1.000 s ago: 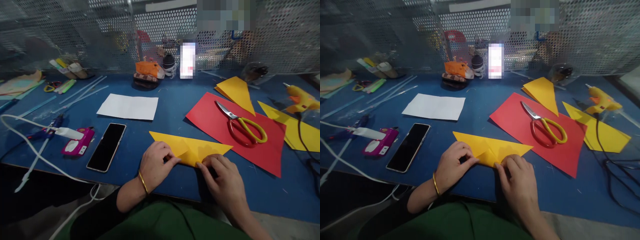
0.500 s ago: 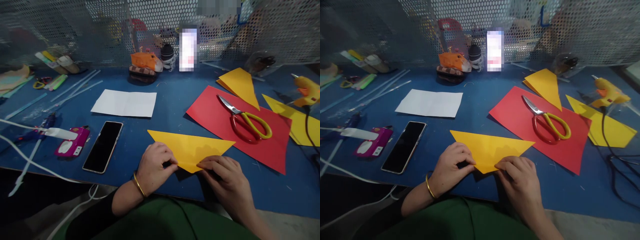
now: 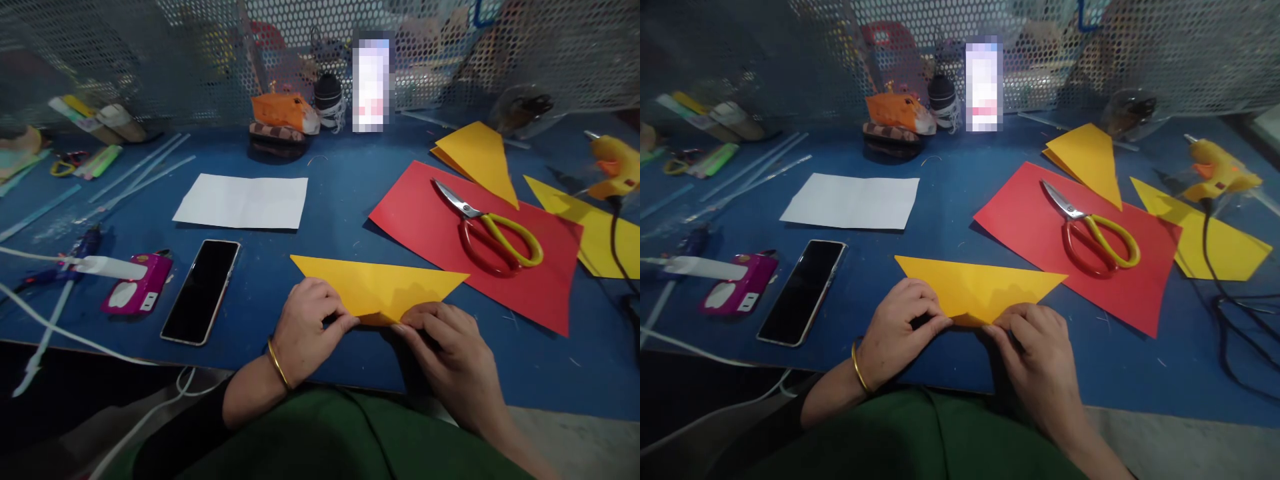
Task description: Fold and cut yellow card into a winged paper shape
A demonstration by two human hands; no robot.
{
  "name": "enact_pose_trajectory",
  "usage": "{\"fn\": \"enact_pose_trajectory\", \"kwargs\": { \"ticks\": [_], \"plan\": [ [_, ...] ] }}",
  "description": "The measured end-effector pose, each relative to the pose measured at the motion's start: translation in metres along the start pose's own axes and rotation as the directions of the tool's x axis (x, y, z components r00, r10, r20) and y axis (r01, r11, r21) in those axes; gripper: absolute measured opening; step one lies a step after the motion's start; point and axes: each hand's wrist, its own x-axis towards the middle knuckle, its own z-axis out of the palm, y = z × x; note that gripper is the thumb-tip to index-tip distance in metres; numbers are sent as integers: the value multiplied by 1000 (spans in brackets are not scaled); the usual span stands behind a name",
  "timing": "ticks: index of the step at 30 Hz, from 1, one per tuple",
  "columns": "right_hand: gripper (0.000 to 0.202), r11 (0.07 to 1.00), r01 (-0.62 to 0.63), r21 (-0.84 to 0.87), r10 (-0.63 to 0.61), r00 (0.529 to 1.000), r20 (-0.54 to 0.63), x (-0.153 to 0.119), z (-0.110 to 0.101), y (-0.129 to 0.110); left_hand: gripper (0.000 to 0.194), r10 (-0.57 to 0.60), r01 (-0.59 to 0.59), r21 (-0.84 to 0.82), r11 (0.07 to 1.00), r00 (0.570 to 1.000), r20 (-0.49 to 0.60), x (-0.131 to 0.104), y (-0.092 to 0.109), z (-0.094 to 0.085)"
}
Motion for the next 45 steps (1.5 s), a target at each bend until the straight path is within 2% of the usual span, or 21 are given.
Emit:
{"fn": "enact_pose_trajectory", "kwargs": {
  "ticks": [6, 9, 17, 25, 30, 36, 45],
  "plan": [
    [19, 996, -88, -8, 88, 996, -16, 1, 1, -5, 21, 11, -10, 76, 997, 1000, -13, 0, 1, 2],
    [22, 994, -114, 0, 114, 993, -9, 1, 1, -4, 20, -3, 4, 61, 998, 1000, -12, 0, 2, 1],
    [11, 997, -52, 63, 51, 998, 19, -1, -2, 2, 17, -46, 45, 18, 999, 998, 53, 1, 4, -1],
    [14, 999, -27, 36, 25, 999, 45, -1, -2, 0, 18, -55, 54, 16, 998, 995, 88, 1, 7, -2],
    [24, 996, -83, 35, 83, 997, 10, -1, -1, 0, 22, -63, 59, 48, 997, 995, 72, 1, 6, 0],
    [24, 995, -78, 57, 78, 997, 4, 0, -2, -1, 22, -67, 65, 29, 997, 995, 71, 2, 5, 0],
    [29, 995, -96, -35, 96, 995, -4, 2, 0, -5, 21, -47, 47, 55, 997, 999, 2, 1, 7, 4]
  ]
}}
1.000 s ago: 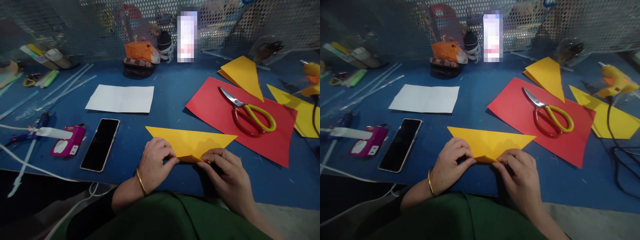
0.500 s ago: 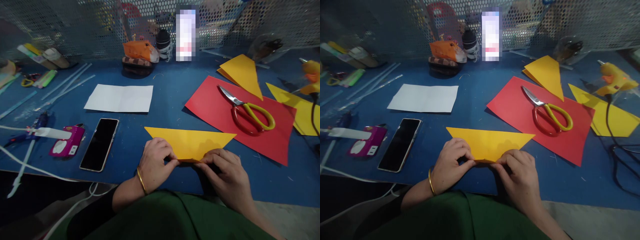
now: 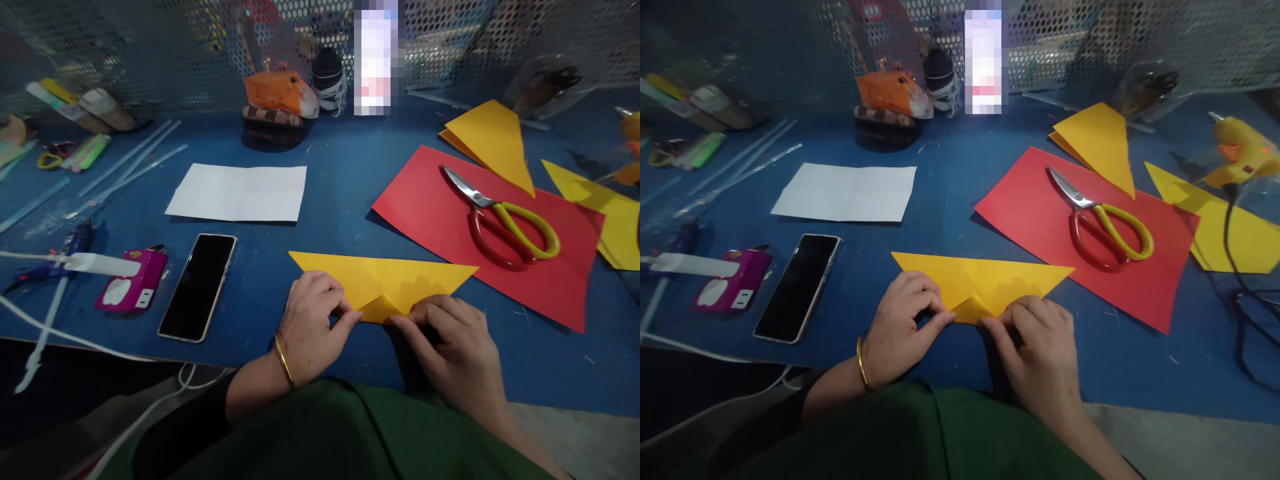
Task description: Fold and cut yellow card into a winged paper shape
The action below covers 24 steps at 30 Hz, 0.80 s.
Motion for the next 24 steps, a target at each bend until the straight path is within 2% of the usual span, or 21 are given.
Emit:
{"fn": "enact_pose_trajectory", "kwargs": {
  "ticks": [11, 24],
  "plan": [
    [28, 994, 24, -108, -23, 1000, 4, 1, 3, -2, 26, 2, -2, 23, 1000, 1000, -15, 2, -2, 1],
    [24, 992, 29, -126, -25, 999, 29, 0, 2, -3, 28, -10, 10, 42, 999, 1000, 8, 3, -2, 1]
  ]
}}
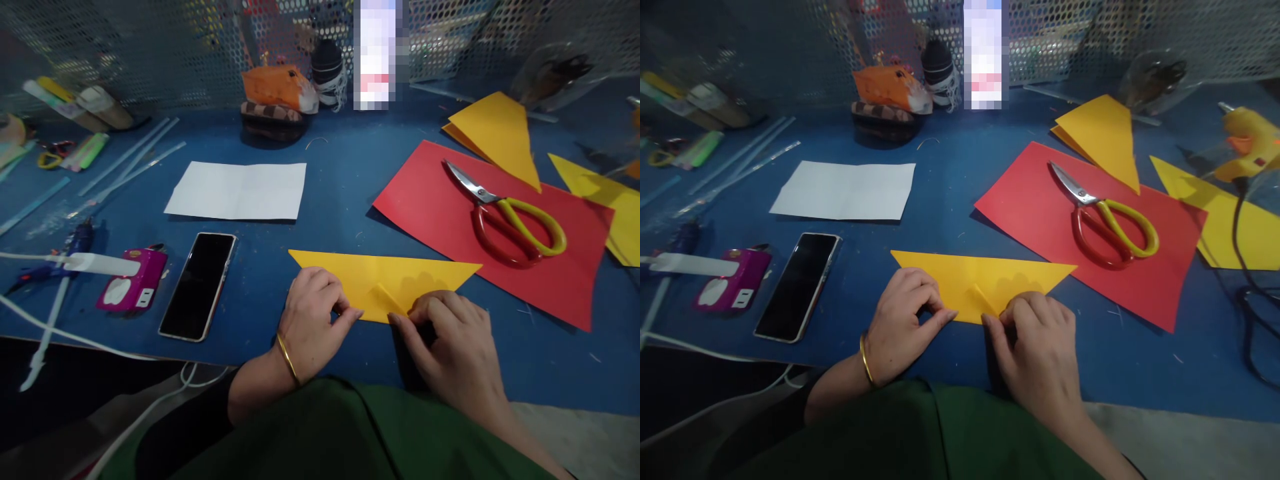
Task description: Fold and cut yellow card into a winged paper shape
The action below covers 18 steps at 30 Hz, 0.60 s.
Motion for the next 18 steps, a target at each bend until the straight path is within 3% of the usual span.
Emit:
{"fn": "enact_pose_trajectory", "kwargs": {
  "ticks": [6, 9, 13, 15, 18],
  "plan": [
    [24, 1000, 2, -8, -2, 1000, 2, 1, 0, 0, 21, 31, -31, 66, 997, 1000, 4, 1, 0, -2],
    [23, 1000, 5, -13, -5, 1000, 5, 2, 1, 0, 9, 145, -145, 140, 980, 989, 8, -1, -1, -2],
    [22, 1000, 6, -17, -6, 1000, -2, 2, 1, -1, 24, 426, -421, 249, 872, 904, 34, -2, -4, 3],
    [22, 1000, 1, -13, -1, 1000, -7, 2, 1, -1, 27, 489, -485, 294, 824, 870, 64, -2, -4, 6],
    [21, 1000, -16, -1, 16, 1000, -22, 2, 1, 0, 24, 515, -504, 362, 784, 854, 74, -3, -4, 8]
  ]
}}
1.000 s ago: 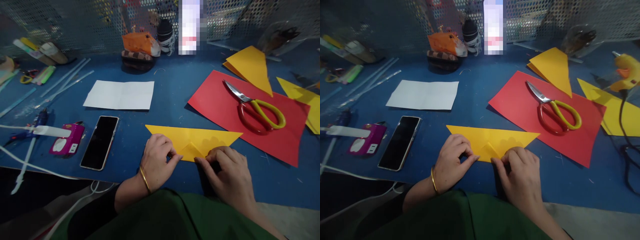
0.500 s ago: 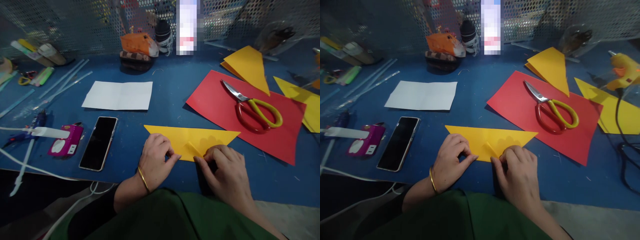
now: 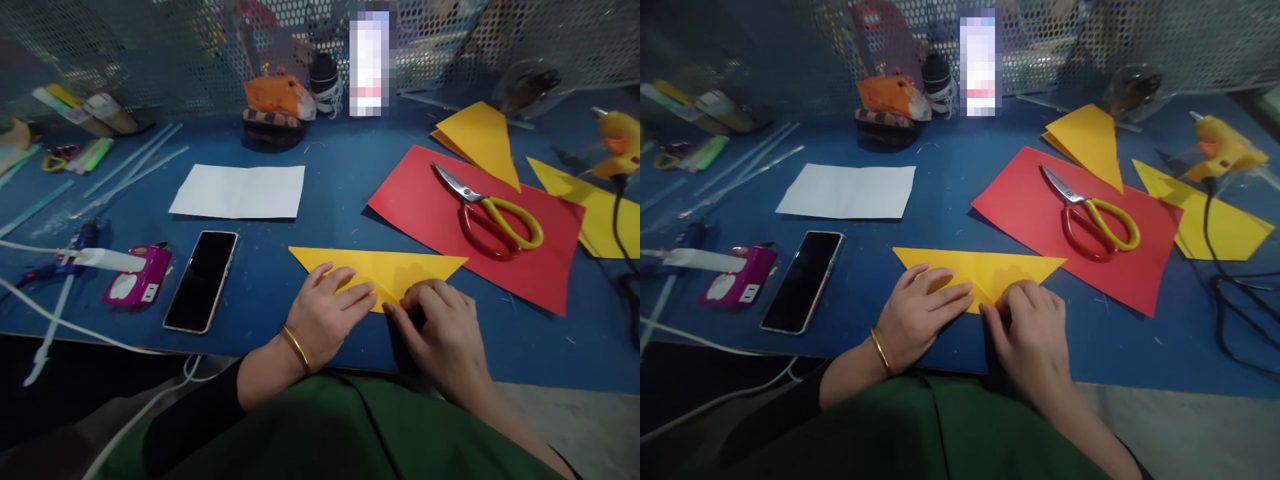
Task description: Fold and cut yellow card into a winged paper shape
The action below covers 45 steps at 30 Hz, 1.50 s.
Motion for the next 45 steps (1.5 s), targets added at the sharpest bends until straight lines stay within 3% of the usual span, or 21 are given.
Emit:
{"fn": "enact_pose_trajectory", "kwargs": {
  "ticks": [4, 7, 10, 12, 15, 17, 26, 35, 41, 45],
  "plan": [
    [18, 1000, -18, -16, 18, 1000, -21, -3, 0, 2, 23, 49, -48, 71, 996, 999, -7, -5, 2, -4],
    [16, 998, -10, -58, 7, 999, -43, -5, 0, 2, 30, 100, -108, 116, 987, 992, 75, -12, 6, -9],
    [13, 989, 37, -145, -52, 994, -100, -7, 0, 0, 37, 67, -85, 116, 990, 987, 149, -17, 11, -13],
    [7, 973, 144, -182, -169, 977, -133, -9, 0, -2, 41, 32, -50, 101, 994, 986, 166, -19, 14, -13],
    [26, 907, 393, -148, -411, 905, -113, -16, 2, -6, 44, 8, -23, 89, 996, 985, 172, -20, 17, -12],
    [32, 868, 474, -149, -489, 868, -84, -24, 5, -10, 46, 1, -17, 89, 996, 986, 169, -22, 18, -11],
    [35, 883, 317, -345, -361, 930, -69, -43, 14, -33, 50, -28, 10, 121, 993, 988, 149, -29, 24, -8],
    [33, 879, 200, -433, -265, 960, -95, -48, 4, -28, 45, -118, 108, 166, 980, 992, 49, -42, 23, -16],
    [36, 872, 219, -437, -278, 958, -75, -51, 3, -24, 49, -199, 174, 178, 969, 970, 137, -54, 17, -27],
    [33, 868, 215, -447, -284, 954, -93, -50, 5, -25, 57, -101, 82, 195, 977, 991, 88, -56, 21, -21]
  ]
}}
